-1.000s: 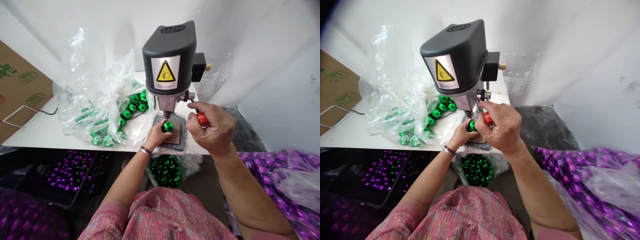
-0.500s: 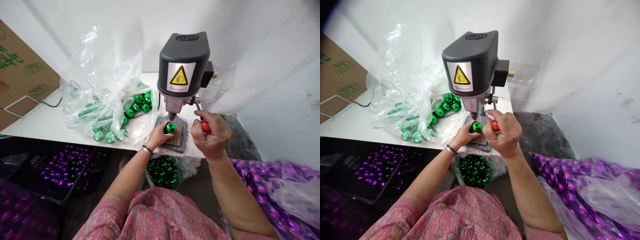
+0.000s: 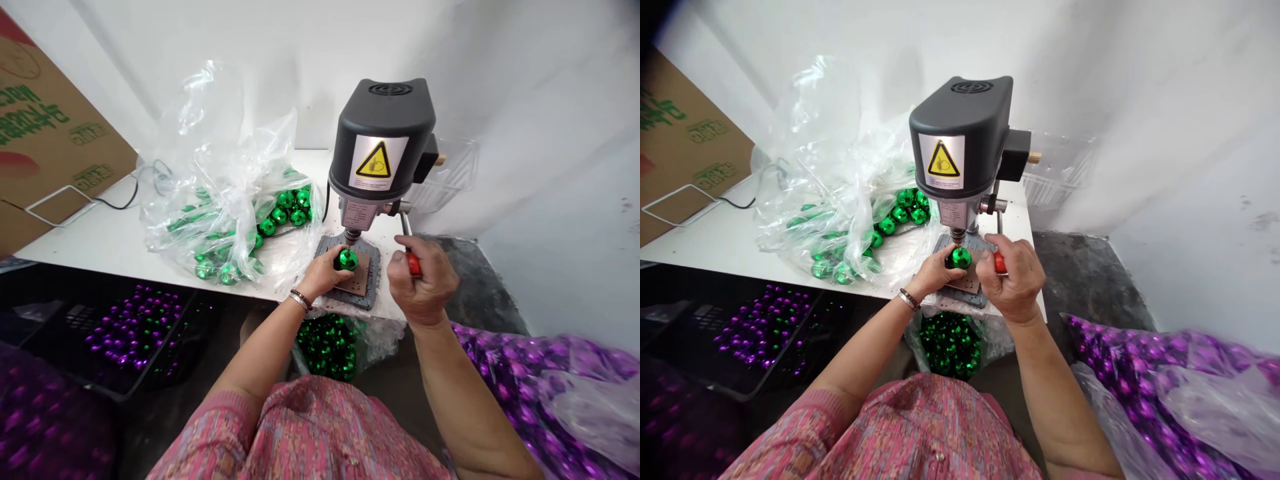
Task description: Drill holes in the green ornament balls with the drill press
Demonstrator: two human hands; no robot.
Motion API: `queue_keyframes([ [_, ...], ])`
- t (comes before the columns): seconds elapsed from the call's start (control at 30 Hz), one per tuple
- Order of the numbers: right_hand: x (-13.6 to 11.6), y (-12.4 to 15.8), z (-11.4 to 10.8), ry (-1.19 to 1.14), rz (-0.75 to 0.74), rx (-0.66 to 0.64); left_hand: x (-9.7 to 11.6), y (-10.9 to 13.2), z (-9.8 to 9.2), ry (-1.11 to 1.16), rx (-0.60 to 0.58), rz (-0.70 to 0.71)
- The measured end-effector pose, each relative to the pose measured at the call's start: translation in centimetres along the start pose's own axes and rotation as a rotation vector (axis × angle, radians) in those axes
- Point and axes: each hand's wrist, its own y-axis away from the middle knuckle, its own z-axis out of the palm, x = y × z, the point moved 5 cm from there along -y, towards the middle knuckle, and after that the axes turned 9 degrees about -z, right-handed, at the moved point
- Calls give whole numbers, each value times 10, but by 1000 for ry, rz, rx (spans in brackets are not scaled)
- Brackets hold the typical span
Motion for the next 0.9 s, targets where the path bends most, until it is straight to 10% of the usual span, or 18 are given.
queue_keyframes([
  [0.3, 33, -73, 5, -175, 490, 81, -6, 29, -11, 116, 22, 11],
  [0.47, 35, -69, 5, -112, 477, 78, -17, 83, 3, -82, -423, 179],
  [0.57, 35, -63, 5, -55, 508, 67, -29, 98, 4, -143, -436, 125],
  [0.7, 35, -63, 2, 12, 518, 36, -46, 90, -44, -27, -56, 132],
  [0.83, 37, -64, 0, 26, 509, -4, -74, 73, -172, -189, 797, 18],
  [0.9, 38, -63, -1, 33, 517, -22, -90, 60, -239, -320, 1028, -172],
])
